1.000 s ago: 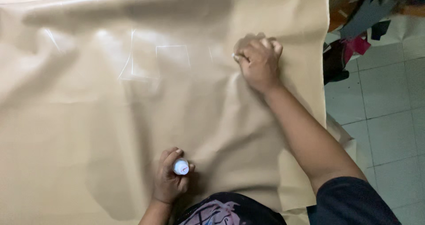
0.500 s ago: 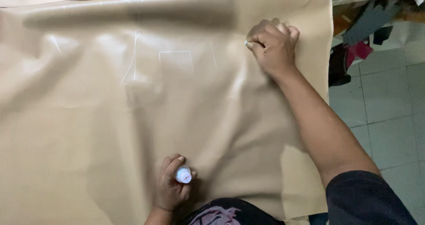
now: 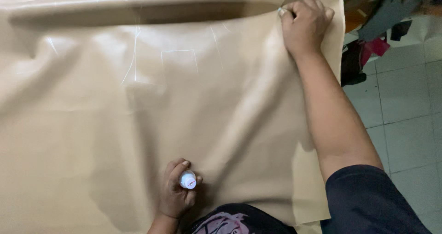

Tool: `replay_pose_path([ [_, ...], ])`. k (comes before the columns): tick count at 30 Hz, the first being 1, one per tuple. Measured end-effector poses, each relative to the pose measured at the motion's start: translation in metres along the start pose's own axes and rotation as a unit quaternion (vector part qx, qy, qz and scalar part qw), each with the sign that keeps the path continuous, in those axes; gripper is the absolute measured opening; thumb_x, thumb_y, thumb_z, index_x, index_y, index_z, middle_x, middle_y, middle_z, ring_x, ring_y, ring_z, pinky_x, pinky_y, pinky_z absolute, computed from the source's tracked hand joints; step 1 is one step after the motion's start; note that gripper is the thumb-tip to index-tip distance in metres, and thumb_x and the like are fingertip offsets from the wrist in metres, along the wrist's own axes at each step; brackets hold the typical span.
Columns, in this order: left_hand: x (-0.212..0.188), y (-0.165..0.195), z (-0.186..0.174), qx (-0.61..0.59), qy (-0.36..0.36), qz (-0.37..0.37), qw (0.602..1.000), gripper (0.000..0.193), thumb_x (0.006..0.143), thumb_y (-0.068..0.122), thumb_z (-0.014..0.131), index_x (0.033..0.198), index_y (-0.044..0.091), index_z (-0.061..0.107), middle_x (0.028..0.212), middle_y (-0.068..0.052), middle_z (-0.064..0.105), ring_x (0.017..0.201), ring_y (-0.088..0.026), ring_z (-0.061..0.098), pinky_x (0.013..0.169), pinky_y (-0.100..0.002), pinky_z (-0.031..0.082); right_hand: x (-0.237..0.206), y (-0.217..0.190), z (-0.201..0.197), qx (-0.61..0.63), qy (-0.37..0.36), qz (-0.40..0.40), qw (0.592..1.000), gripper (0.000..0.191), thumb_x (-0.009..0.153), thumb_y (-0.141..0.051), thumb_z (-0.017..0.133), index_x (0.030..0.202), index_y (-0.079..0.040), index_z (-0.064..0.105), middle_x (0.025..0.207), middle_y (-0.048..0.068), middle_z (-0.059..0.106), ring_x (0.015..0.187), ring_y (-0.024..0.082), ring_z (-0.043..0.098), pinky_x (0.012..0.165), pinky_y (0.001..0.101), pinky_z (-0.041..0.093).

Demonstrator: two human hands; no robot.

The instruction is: The person marks a large piece of tan fabric laid on a table using a small bottle and a white marking tool. They repeatedly apply liquid from the bottle to the tool and draw lines on the fabric surface.

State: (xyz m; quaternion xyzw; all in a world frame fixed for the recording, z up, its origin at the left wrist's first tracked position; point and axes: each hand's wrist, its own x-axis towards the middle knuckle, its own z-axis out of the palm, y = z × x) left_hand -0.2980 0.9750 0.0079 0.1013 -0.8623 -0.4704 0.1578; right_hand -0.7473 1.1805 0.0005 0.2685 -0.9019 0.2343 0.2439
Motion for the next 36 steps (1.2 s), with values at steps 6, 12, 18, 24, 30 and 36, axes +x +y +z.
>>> replay_pose_path([
  [6, 0.002, 0.001, 0.002, -0.006, 0.013, -0.011, 1.0, 0.057, 0.081, 0.014, 0.08, 0.13, 0.012, 0.051, 0.116, -0.018, 0.063, 0.097, -0.031, 0.066, 0.08, -0.037, 0.056, 0.009, 0.021, -0.012, -0.017, -0.045, 0.102, 0.994, 0.006, 0.09, -0.017, 0.08, 0.086, -0.014, 0.076, 0.097, 0.005, 0.07, 0.1, 0.026, 0.063, 0.09, 0.0426, 0.036],
  [12, 0.001, -0.002, 0.002, -0.017, 0.006, -0.011, 1.0, 0.055, 0.084, 0.013, 0.079, 0.131, 0.012, 0.05, 0.115, -0.017, 0.063, 0.095, -0.03, 0.066, 0.08, -0.036, 0.056, 0.01, 0.008, 0.004, 0.025, -0.018, 0.021, 0.999, 0.006, 0.089, -0.019, 0.083, 0.088, -0.015, 0.078, 0.101, 0.004, 0.072, 0.108, 0.028, 0.062, 0.091, 0.0437, 0.036],
  [18, 0.003, 0.001, 0.001, -0.024, 0.004, -0.011, 1.0, 0.056, 0.084, 0.012, 0.078, 0.133, 0.012, 0.049, 0.115, -0.017, 0.063, 0.095, -0.03, 0.065, 0.08, -0.037, 0.055, 0.0, 0.045, -0.031, 0.012, -0.06, 0.085, 0.994, 0.005, 0.092, -0.018, 0.08, 0.093, -0.013, 0.079, 0.106, 0.005, 0.073, 0.108, 0.028, 0.063, 0.097, 0.0459, 0.036],
  [24, 0.002, -0.001, 0.002, -0.017, 0.006, 0.003, 1.0, 0.058, 0.083, 0.01, 0.079, 0.132, 0.012, 0.049, 0.116, -0.017, 0.063, 0.096, -0.03, 0.065, 0.082, -0.036, 0.055, -0.042, 0.056, -0.097, 0.064, -0.149, 0.263, 0.951, 0.012, 0.096, -0.026, 0.077, 0.096, -0.014, 0.074, 0.106, 0.002, 0.068, 0.107, 0.023, 0.062, 0.098, 0.0431, 0.042],
  [30, -0.002, -0.006, 0.001, -0.02, 0.001, -0.011, 1.0, 0.059, 0.081, 0.009, 0.078, 0.133, 0.012, 0.049, 0.115, -0.017, 0.064, 0.096, -0.028, 0.066, 0.081, -0.036, 0.055, -0.043, 0.051, -0.082, 0.02, -0.123, 0.12, 0.985, 0.006, 0.096, -0.018, 0.077, 0.099, -0.014, 0.078, 0.107, 0.001, 0.071, 0.109, 0.024, 0.058, 0.104, 0.044, 0.036],
  [36, 0.0, -0.002, -0.001, -0.009, 0.007, -0.003, 1.0, 0.059, 0.082, 0.012, 0.079, 0.133, 0.013, 0.049, 0.115, -0.017, 0.064, 0.097, -0.029, 0.066, 0.082, -0.037, 0.055, 0.016, 0.053, -0.02, 0.036, -0.092, -0.012, 0.995, 0.005, 0.092, -0.015, 0.078, 0.096, -0.016, 0.081, 0.11, 0.0, 0.073, 0.115, 0.024, 0.057, 0.1, 0.0436, 0.031],
])
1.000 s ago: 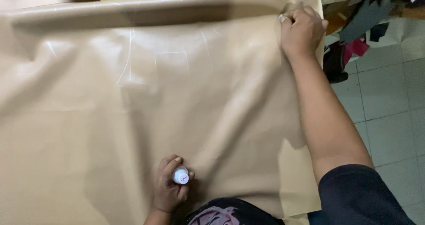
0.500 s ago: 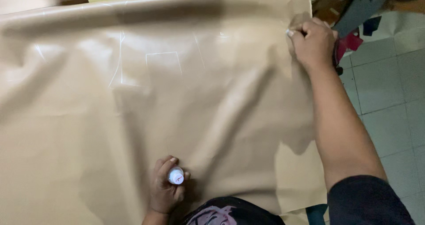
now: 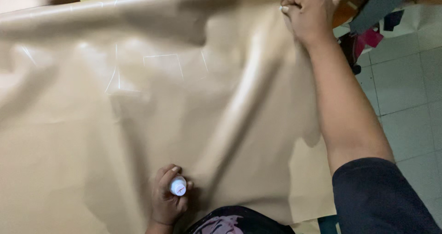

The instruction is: The person marks a large piece of tan fabric laid on a table using a small bottle and a white marking tool. They repeatedly apply liquid from the bottle to the tool and draw lines on the fabric surface.

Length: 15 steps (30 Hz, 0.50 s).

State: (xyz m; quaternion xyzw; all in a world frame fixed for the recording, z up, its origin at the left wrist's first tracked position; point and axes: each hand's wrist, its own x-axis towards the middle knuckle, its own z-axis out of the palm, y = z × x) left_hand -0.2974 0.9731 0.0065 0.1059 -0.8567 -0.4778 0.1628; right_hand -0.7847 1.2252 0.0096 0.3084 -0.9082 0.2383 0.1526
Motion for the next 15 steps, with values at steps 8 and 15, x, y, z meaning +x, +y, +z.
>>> replay_pose_path([
  [8, 0.004, 0.002, 0.0, 0.016, 0.005, -0.001, 1.0, 0.057, 0.082, 0.012, 0.077, 0.131, 0.013, 0.049, 0.116, -0.018, 0.064, 0.093, -0.029, 0.066, 0.079, -0.038, 0.055, -0.055, 0.007, -0.042, -0.049, -0.064, -0.029, 0.996, 0.002, 0.096, -0.019, 0.081, 0.097, -0.018, 0.08, 0.105, -0.002, 0.071, 0.109, 0.022, 0.056, 0.1, 0.0423, 0.029],
  [15, 0.004, 0.002, -0.001, 0.032, 0.002, 0.01, 0.999, 0.056, 0.083, 0.015, 0.077, 0.131, 0.012, 0.048, 0.112, -0.016, 0.065, 0.093, -0.03, 0.065, 0.08, -0.039, 0.053, -0.061, 0.008, -0.04, -0.064, -0.06, -0.012, 0.996, 0.003, 0.097, -0.02, 0.08, 0.096, -0.017, 0.08, 0.102, -0.001, 0.071, 0.109, 0.021, 0.056, 0.101, 0.0412, 0.03],
])
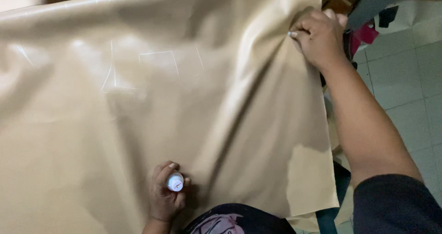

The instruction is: The person marks a large piece of tan fabric laid on a table using a small bottle and a white marking tool. They repeatedly apply liquid from the bottle to the tool and draw lines on the fabric surface.

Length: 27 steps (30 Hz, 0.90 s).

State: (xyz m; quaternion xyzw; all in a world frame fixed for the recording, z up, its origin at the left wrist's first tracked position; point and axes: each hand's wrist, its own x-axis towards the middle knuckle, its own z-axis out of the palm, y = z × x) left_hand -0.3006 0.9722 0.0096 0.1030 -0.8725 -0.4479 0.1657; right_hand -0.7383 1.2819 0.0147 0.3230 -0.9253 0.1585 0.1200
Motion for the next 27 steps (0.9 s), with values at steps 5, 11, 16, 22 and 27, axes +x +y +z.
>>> replay_pose_path([
  [5, 0.002, -0.001, 0.0, -0.016, -0.006, -0.013, 1.0, 0.054, 0.085, 0.014, 0.075, 0.132, 0.012, 0.049, 0.11, -0.016, 0.065, 0.09, -0.029, 0.064, 0.078, -0.039, 0.054, 0.029, 0.003, 0.012, 0.032, 0.022, 0.013, 0.999, 0.005, 0.098, -0.02, 0.079, 0.094, -0.017, 0.08, 0.109, -0.001, 0.072, 0.107, 0.022, 0.057, 0.098, 0.0415, 0.03],
  [11, 0.004, 0.0, 0.001, -0.013, 0.002, 0.004, 1.0, 0.053, 0.084, 0.014, 0.075, 0.13, 0.012, 0.049, 0.108, -0.015, 0.065, 0.092, -0.03, 0.065, 0.081, -0.039, 0.053, -0.077, -0.009, -0.025, 0.019, -0.027, 0.055, 0.998, 0.008, 0.091, -0.021, 0.08, 0.093, -0.014, 0.076, 0.111, 0.0, 0.072, 0.112, 0.022, 0.059, 0.104, 0.0405, 0.032],
  [16, 0.006, 0.0, 0.001, -0.023, 0.002, -0.001, 1.0, 0.052, 0.086, 0.014, 0.076, 0.13, 0.012, 0.05, 0.107, -0.015, 0.066, 0.092, -0.028, 0.065, 0.081, -0.038, 0.054, -0.092, -0.003, -0.041, 0.069, -0.101, 0.12, 0.985, 0.012, 0.089, -0.024, 0.079, 0.095, -0.014, 0.078, 0.102, 0.001, 0.073, 0.099, 0.024, 0.059, 0.099, 0.0436, 0.034],
  [22, 0.006, -0.001, 0.0, 0.002, 0.011, 0.021, 1.0, 0.053, 0.086, 0.012, 0.076, 0.132, 0.013, 0.049, 0.107, -0.014, 0.065, 0.094, -0.028, 0.064, 0.085, -0.039, 0.053, -0.044, 0.01, -0.007, 0.088, -0.009, 0.087, 0.992, 0.008, 0.097, -0.02, 0.078, 0.098, -0.013, 0.076, 0.102, 0.003, 0.069, 0.107, 0.026, 0.06, 0.098, 0.0411, 0.04],
  [27, 0.006, -0.004, 0.0, -0.026, 0.007, 0.019, 0.999, 0.056, 0.086, 0.01, 0.076, 0.135, 0.014, 0.048, 0.106, -0.013, 0.064, 0.095, -0.026, 0.064, 0.084, -0.037, 0.053, -0.091, -0.013, -0.029, 0.049, -0.031, 0.083, 0.995, 0.006, 0.091, -0.017, 0.08, 0.094, -0.013, 0.077, 0.1, 0.001, 0.072, 0.101, 0.025, 0.061, 0.091, 0.0411, 0.036],
])
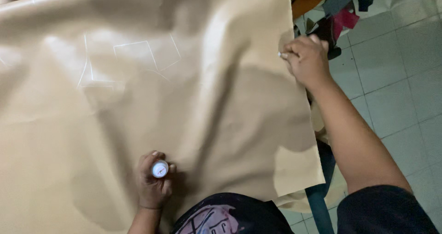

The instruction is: The person marks a large piece of tan fabric laid on a table using a small bottle and a white marking tool. They repeatedly apply liquid from the bottle to the tool and draw lines on the fabric surface.

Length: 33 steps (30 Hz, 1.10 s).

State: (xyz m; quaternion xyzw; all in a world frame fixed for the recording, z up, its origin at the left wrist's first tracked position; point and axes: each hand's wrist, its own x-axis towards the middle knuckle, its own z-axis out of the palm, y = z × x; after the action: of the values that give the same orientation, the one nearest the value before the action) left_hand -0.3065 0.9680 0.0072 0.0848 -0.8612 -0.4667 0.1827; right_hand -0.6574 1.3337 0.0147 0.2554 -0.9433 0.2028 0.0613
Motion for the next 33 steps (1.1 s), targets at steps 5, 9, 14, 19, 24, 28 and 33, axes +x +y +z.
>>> replay_pose_path([
  [5, -0.002, -0.001, 0.001, -0.019, 0.005, 0.001, 1.0, 0.056, 0.087, 0.009, 0.075, 0.135, 0.014, 0.047, 0.107, -0.013, 0.064, 0.095, -0.025, 0.065, 0.083, -0.036, 0.054, -0.024, -0.006, -0.016, 0.01, -0.084, 0.041, 0.996, 0.007, 0.084, -0.018, 0.08, 0.09, -0.016, 0.078, 0.094, 0.0, 0.072, 0.095, 0.024, 0.059, 0.09, 0.0418, 0.035],
  [9, -0.001, -0.002, 0.004, -0.027, 0.009, 0.001, 1.0, 0.057, 0.088, 0.009, 0.074, 0.137, 0.013, 0.046, 0.107, -0.013, 0.062, 0.094, -0.025, 0.063, 0.083, -0.035, 0.053, -0.021, 0.0, -0.005, 0.097, 0.007, 0.056, 0.994, 0.003, 0.097, -0.017, 0.075, 0.097, -0.015, 0.075, 0.104, 0.0, 0.07, 0.105, 0.022, 0.06, 0.097, 0.0384, 0.041],
  [14, 0.001, -0.001, 0.002, -0.006, 0.008, 0.005, 1.0, 0.056, 0.088, 0.009, 0.075, 0.136, 0.014, 0.047, 0.105, -0.012, 0.063, 0.094, -0.024, 0.064, 0.082, -0.035, 0.053, -0.038, -0.011, -0.006, -0.012, 0.016, 0.02, 1.0, 0.005, 0.089, -0.015, 0.077, 0.093, -0.011, 0.077, 0.098, 0.004, 0.071, 0.099, 0.027, 0.061, 0.095, 0.0459, 0.041],
  [19, 0.001, 0.001, 0.003, -0.028, 0.007, -0.004, 1.0, 0.056, 0.089, 0.009, 0.074, 0.139, 0.014, 0.047, 0.106, -0.013, 0.062, 0.095, -0.025, 0.063, 0.084, -0.036, 0.053, -0.046, -0.05, -0.005, -0.028, 0.074, 0.061, 0.995, 0.005, 0.096, -0.016, 0.076, 0.096, -0.01, 0.076, 0.103, 0.005, 0.07, 0.1, 0.027, 0.061, 0.096, 0.0434, 0.04],
  [24, 0.003, -0.001, 0.002, 0.018, 0.007, 0.005, 1.0, 0.058, 0.086, 0.009, 0.077, 0.136, 0.015, 0.047, 0.105, -0.013, 0.063, 0.094, -0.026, 0.063, 0.084, -0.037, 0.052, -0.046, -0.071, 0.017, -0.038, 0.091, -0.004, 0.995, 0.005, 0.095, -0.017, 0.074, 0.094, -0.013, 0.077, 0.097, 0.003, 0.069, 0.103, 0.026, 0.062, 0.099, 0.0439, 0.037],
  [28, 0.003, -0.001, 0.003, -0.005, 0.016, 0.017, 1.0, 0.056, 0.089, 0.01, 0.075, 0.137, 0.015, 0.047, 0.106, -0.012, 0.064, 0.094, -0.025, 0.064, 0.082, -0.036, 0.054, -0.048, -0.062, 0.017, -0.089, 0.1, 0.065, 0.989, 0.008, 0.101, -0.019, 0.073, 0.096, -0.013, 0.077, 0.1, 0.004, 0.07, 0.101, 0.025, 0.058, 0.101, 0.0463, 0.034],
  [33, 0.004, 0.003, 0.004, 0.013, 0.013, 0.015, 1.0, 0.055, 0.089, 0.012, 0.075, 0.136, 0.014, 0.046, 0.106, -0.012, 0.063, 0.095, -0.027, 0.063, 0.083, -0.038, 0.053, -0.042, -0.053, 0.007, -0.056, 0.072, 0.021, 0.996, 0.006, 0.096, -0.018, 0.073, 0.094, -0.013, 0.077, 0.097, 0.004, 0.069, 0.102, 0.026, 0.059, 0.103, 0.046, 0.034],
])
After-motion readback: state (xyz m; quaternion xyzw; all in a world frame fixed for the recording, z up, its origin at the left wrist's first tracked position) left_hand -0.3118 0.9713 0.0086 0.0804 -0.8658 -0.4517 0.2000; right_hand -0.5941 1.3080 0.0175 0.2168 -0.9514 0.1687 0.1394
